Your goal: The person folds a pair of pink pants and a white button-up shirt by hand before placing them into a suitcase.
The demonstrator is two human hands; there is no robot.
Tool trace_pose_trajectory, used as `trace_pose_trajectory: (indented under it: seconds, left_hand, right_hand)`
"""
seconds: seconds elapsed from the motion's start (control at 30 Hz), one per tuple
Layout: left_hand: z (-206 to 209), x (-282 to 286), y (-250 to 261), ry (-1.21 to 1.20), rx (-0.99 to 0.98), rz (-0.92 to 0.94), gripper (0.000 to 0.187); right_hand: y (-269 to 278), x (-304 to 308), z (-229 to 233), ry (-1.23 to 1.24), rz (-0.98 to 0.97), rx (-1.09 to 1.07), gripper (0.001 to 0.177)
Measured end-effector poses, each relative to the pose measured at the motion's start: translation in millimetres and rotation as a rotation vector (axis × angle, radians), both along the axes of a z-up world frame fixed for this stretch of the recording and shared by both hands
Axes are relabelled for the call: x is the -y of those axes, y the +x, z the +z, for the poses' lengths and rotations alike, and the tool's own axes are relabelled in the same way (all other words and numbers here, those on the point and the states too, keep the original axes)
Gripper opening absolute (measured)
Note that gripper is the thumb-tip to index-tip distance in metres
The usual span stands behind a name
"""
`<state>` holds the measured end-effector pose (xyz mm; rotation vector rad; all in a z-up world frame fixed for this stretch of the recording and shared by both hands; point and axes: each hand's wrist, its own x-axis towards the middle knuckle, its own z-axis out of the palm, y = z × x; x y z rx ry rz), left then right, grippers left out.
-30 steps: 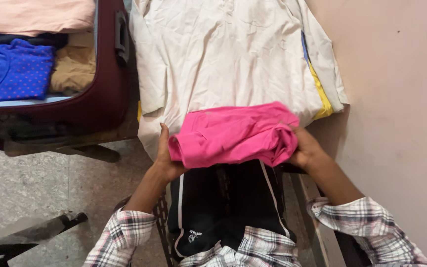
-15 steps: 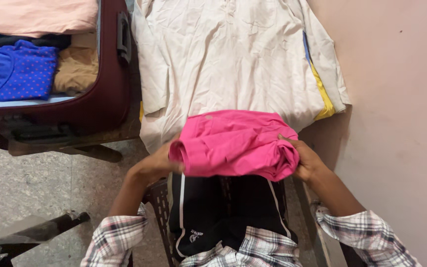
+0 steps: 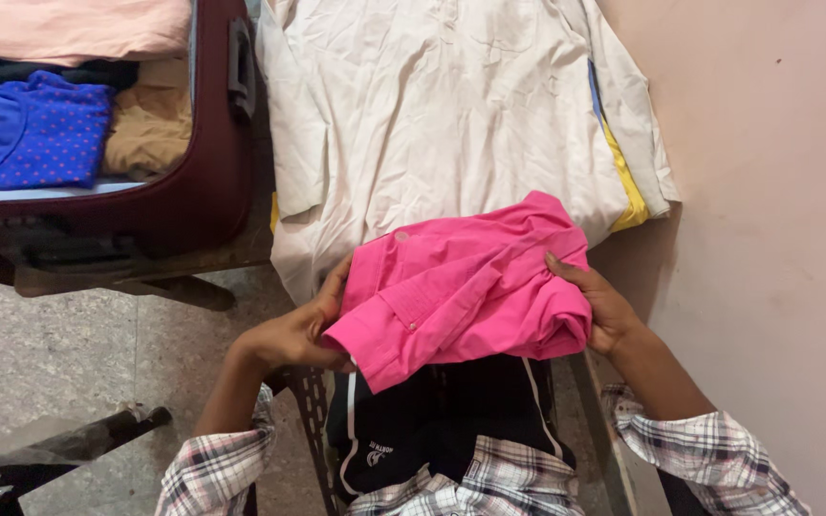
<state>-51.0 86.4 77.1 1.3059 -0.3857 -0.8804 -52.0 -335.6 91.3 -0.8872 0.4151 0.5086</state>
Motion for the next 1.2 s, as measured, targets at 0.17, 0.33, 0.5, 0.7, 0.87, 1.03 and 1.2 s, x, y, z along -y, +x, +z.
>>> trace_pose_trajectory:
  seconds: [0.17, 0.33, 0.5, 0.7, 0.87, 1.03, 1.2]
  left_hand:
    - [2, 11, 8, 0.044, 0.155, 0.276, 0.129]
    - [33, 5, 35, -0.105, 0.307, 0.463, 0.096]
    - [-19, -6, 104, 0.018, 0.281, 0.880, 0.065]
    - [-97, -3, 150, 0.433, -0.223, 0.791, 0.071]
    - [-79, -6, 141, 0.538, 0.080, 0.724, 0.087]
    - [-34, 16, 151, 0.645, 0.116, 0.714, 0.077]
    - [-44, 25, 171, 0.368, -0.082, 0.654, 0.056]
  right_hand:
    - [12, -16, 39, -0.068, 0.054, 0.102, 0.061]
    - [46, -28, 71, -0.168, 0.112, 0.337, 0.066]
    - [116, -18, 32, -0.226, 0.154, 0.366, 0.061]
    - [163, -37, -72, -0.572, 0.124, 0.097, 0.059]
    - [147, -24, -78, -0.424, 0.171, 0.125, 0.063]
    - [147, -32, -68, -0.597, 0.112, 0.051, 0.062]
    - [136, -44, -36, -0.881, 0.261, 0.101, 0.060]
